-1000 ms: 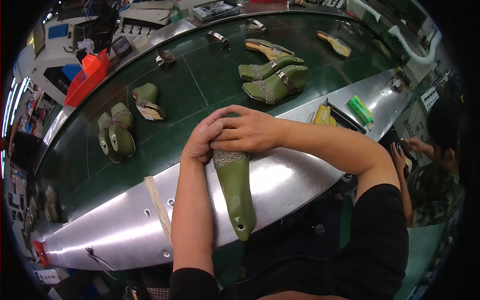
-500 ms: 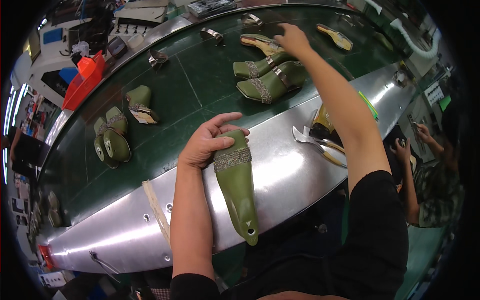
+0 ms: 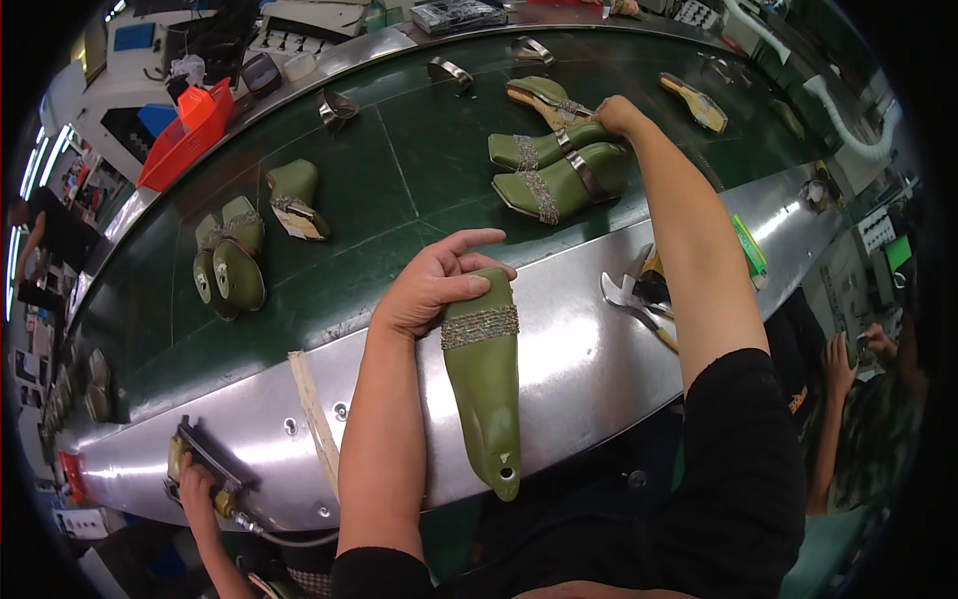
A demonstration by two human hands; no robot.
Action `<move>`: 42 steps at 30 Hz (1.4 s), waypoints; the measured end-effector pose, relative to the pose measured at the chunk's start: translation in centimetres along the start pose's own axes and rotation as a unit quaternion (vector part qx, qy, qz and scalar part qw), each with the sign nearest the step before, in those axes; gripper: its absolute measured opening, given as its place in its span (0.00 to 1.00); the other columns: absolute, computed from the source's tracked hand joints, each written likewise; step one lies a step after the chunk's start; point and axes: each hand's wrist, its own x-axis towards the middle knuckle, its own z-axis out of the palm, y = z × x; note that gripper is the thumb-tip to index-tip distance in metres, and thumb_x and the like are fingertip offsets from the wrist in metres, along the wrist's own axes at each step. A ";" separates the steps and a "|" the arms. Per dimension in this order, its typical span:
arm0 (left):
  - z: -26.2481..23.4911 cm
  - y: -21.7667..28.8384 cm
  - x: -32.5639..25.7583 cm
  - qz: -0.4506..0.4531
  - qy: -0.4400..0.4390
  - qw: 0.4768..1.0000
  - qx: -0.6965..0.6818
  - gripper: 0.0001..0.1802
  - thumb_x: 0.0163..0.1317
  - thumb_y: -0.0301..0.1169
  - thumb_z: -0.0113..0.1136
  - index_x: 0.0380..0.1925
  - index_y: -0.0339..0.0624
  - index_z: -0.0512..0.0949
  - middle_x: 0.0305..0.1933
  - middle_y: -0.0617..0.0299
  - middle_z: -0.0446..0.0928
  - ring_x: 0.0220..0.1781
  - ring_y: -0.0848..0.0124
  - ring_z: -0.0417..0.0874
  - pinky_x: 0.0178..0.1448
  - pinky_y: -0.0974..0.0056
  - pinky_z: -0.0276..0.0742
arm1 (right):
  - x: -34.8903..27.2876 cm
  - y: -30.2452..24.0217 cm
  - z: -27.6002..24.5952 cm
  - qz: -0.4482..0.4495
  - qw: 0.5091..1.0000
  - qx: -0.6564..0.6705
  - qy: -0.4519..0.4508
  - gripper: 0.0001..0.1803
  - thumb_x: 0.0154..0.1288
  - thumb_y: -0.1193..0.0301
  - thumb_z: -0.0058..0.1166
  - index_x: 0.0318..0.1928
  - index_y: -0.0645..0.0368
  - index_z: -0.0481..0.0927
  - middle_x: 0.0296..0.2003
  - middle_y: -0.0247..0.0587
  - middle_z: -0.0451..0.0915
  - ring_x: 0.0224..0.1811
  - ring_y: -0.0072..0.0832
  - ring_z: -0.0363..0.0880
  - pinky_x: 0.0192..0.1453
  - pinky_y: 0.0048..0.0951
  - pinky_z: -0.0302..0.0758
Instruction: The person assembles green slipper sandals on a factory assembly line. They pick up a slipper sole and a decorative strap, attach the strap to the sole using a staple gun, and then use pliers to trim the excess strap material. The process is repeated for multiple pairs of slippers.
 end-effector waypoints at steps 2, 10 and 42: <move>0.0 0.0 -0.1 0.000 0.003 1.000 -0.002 0.43 0.56 0.28 0.76 0.72 0.34 0.69 0.54 0.44 0.86 0.53 0.62 0.89 0.63 0.59 0.84 | 0.3 -0.8 -0.4 -0.036 0.997 -0.061 -0.028 0.27 0.65 0.58 0.69 0.58 0.64 0.87 0.49 0.56 0.88 0.52 0.43 0.87 0.60 0.40 0.80; -0.2 -0.4 0.5 0.002 0.001 1.000 -0.003 0.45 0.55 0.29 0.77 0.73 0.33 0.67 0.54 0.45 0.86 0.53 0.62 0.89 0.63 0.59 0.84 | 1.1 0.6 0.5 -0.062 0.995 0.078 -0.015 0.28 0.73 0.51 0.62 0.50 0.69 0.87 0.46 0.63 0.86 0.53 0.56 0.86 0.58 0.47 0.78; 1.6 -0.9 2.2 0.019 -0.010 1.000 0.006 0.43 0.56 0.27 0.75 0.72 0.34 0.68 0.55 0.45 0.85 0.52 0.61 0.89 0.59 0.58 0.86 | -24.8 -6.1 -4.4 -0.200 0.352 0.891 -0.207 0.47 0.77 0.34 0.42 0.76 0.63 0.62 0.70 0.59 0.71 0.72 0.53 0.74 0.67 0.57 0.79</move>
